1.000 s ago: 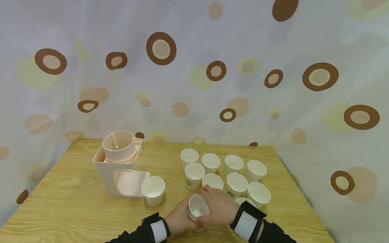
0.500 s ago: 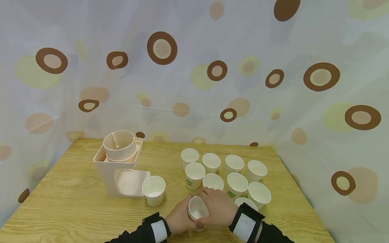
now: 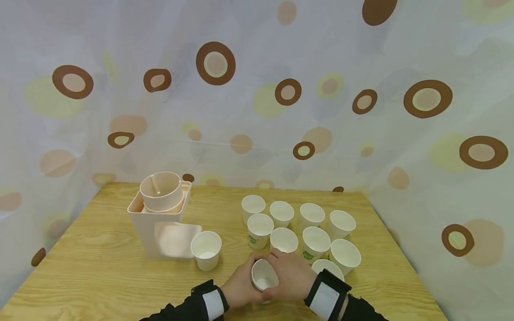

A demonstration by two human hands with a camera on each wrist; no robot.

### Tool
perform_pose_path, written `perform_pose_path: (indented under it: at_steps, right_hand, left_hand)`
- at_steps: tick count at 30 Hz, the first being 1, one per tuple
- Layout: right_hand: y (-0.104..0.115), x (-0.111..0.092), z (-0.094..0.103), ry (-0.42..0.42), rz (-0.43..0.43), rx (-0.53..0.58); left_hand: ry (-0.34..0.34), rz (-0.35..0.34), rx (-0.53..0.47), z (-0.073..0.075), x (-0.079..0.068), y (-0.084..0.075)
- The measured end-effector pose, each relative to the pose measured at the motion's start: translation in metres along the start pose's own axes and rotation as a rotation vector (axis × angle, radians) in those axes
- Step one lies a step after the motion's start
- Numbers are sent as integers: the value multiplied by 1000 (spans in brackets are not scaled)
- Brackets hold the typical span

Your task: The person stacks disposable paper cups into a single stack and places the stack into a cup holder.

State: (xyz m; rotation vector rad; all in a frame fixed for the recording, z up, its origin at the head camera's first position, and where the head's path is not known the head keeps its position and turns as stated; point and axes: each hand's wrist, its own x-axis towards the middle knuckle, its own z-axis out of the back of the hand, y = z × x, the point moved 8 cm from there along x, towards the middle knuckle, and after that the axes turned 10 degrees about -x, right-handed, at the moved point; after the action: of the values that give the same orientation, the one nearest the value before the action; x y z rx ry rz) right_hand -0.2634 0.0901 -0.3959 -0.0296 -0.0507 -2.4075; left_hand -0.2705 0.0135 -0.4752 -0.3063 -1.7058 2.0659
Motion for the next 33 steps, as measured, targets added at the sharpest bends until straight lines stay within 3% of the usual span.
perform_pose_path:
  at_steps: [4, 9, 13, 19, 33]
  right_hand:
    - [-10, -9, 8, -36, -48, 23]
    - [-42, -35, 28, -97, -192, -12]
    - [-69, -55, 29, -50, -280, -101]
    - [-90, -69, 16, 36, -298, -172]
    - [-95, -78, 6, 28, -308, -206]
  left_hand:
    - [4, -2, -5, 0, 1, -2]
    - [4, 25, -31, 1, 1, -2]
    - [-35, 50, -16, 4, 3, 1]
    - [-69, 45, 2, 6, 7, 2]
    - [-70, 26, -18, -2, 10, -3]
